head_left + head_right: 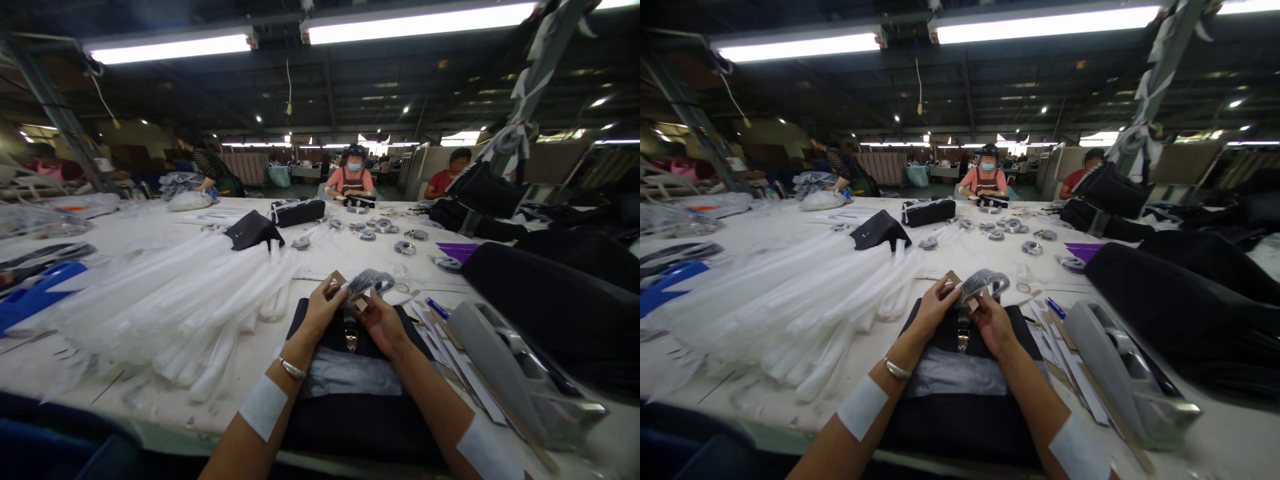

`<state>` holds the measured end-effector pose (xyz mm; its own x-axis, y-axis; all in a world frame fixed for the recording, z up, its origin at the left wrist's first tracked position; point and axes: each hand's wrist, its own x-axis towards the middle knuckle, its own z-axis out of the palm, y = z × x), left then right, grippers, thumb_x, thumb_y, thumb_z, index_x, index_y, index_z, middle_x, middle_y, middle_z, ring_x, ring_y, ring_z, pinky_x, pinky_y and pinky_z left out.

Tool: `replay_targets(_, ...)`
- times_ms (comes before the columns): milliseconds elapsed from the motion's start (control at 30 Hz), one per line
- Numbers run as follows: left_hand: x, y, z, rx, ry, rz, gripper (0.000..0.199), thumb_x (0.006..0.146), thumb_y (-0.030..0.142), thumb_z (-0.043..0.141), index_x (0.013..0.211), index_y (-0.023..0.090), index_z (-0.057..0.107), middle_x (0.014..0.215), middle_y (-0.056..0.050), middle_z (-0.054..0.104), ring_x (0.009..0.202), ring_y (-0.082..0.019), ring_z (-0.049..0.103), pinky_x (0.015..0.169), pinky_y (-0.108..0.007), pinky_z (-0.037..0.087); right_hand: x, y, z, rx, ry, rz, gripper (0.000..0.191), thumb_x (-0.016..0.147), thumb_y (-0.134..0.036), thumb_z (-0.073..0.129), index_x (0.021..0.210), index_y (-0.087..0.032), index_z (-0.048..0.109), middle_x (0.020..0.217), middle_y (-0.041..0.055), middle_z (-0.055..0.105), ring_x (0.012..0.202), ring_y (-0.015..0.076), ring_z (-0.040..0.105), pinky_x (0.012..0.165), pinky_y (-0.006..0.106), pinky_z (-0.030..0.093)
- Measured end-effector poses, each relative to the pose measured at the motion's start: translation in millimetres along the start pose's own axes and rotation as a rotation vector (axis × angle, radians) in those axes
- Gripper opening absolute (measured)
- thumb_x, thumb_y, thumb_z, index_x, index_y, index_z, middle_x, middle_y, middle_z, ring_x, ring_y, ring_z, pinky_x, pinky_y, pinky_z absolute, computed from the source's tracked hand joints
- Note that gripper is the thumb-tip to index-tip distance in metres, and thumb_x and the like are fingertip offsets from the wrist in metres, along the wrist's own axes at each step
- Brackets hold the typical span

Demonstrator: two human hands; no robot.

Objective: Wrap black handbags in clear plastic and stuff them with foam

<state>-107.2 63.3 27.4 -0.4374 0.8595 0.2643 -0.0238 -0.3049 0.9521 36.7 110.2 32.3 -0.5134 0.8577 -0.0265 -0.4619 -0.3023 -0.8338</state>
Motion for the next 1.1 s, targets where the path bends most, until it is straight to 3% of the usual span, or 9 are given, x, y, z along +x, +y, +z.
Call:
replay_targets(100, -3, 9, 1.2, 0.001, -0.059, 0.066, 0.036, 0.08, 0.035, 0.071, 0.109, 0.015, 0.069, 0.11, -0.009, 0.071, 0.106, -0.023, 0.065, 0.094, -0.033, 0.049, -1, 2, -3, 0.029, 0.004, 0.004, 0.027, 0.065, -0.035, 0.085, 0.087, -0.021, 0.076, 0.099, 0.0027, 0.075, 0.094, 0.0197, 0.067, 0.081, 0.029, 0.058)
replay_targets(233, -7, 15, 2.1, 0.106, -0.042, 0.106, 0.02, 0.081, 0.033, 0.069, 0.089, 0.014, 0.07, 0.089, -0.005, 0.072, 0.087, -0.02, 0.066, 0.083, -0.03, 0.05, -3, 7, 1, -0.019, 0.029, -0.012, 0.034, 0.059, -0.028, 0.088, 0.09, -0.019, 0.077, 0.102, 0.0032, 0.074, 0.093, 0.0166, 0.068, 0.086, 0.025, 0.056)
replay_targets(400, -8, 13, 3.8, 0.128, -0.057, 0.156, 0.018, 0.081, 0.028, 0.069, 0.094, 0.015, 0.07, 0.097, -0.007, 0.072, 0.092, -0.019, 0.066, 0.087, -0.029, 0.049, 0, 14, 3, -0.105, 0.146, -0.1, 0.036, 0.056, -0.034, 0.089, 0.086, -0.018, 0.077, 0.093, 0.0038, 0.075, 0.083, 0.0169, 0.069, 0.079, 0.027, 0.058)
replay_targets(567, -9, 14, 4.9, 0.239, -0.046, 0.215, 0.014, 0.083, 0.025, 0.066, 0.094, 0.017, 0.07, 0.096, -0.006, 0.072, 0.092, -0.019, 0.066, 0.088, -0.03, 0.05, -1, 16, 5, -0.239, 0.119, -0.188, 0.037, 0.063, -0.041, 0.084, 0.092, -0.019, 0.076, 0.098, 0.0048, 0.075, 0.087, 0.0194, 0.069, 0.079, 0.03, 0.058)
replay_targets(833, -15, 15, 10.3, 0.259, -0.003, 0.271, 0.017, 0.085, 0.024, 0.063, 0.1, 0.02, 0.071, 0.101, -0.005, 0.072, 0.097, -0.019, 0.067, 0.091, -0.031, 0.051, -1, 15, 9, -0.282, 0.185, -0.208, 0.038, 0.065, -0.045, 0.081, 0.09, -0.017, 0.073, 0.092, 0.0043, 0.074, 0.083, 0.0197, 0.067, 0.075, 0.031, 0.057)
replay_targets(1100, -16, 16, 13.8, 0.27, 0.092, 0.311, 0.015, 0.084, 0.027, 0.064, 0.097, 0.021, 0.071, 0.098, -0.005, 0.071, 0.096, -0.02, 0.067, 0.082, -0.031, 0.057, -1, 14, 8, -0.281, 0.177, -0.208, 0.041, 0.066, -0.046, 0.08, 0.093, -0.017, 0.072, 0.093, 0.0046, 0.073, 0.084, 0.0201, 0.066, 0.073, 0.03, 0.056)
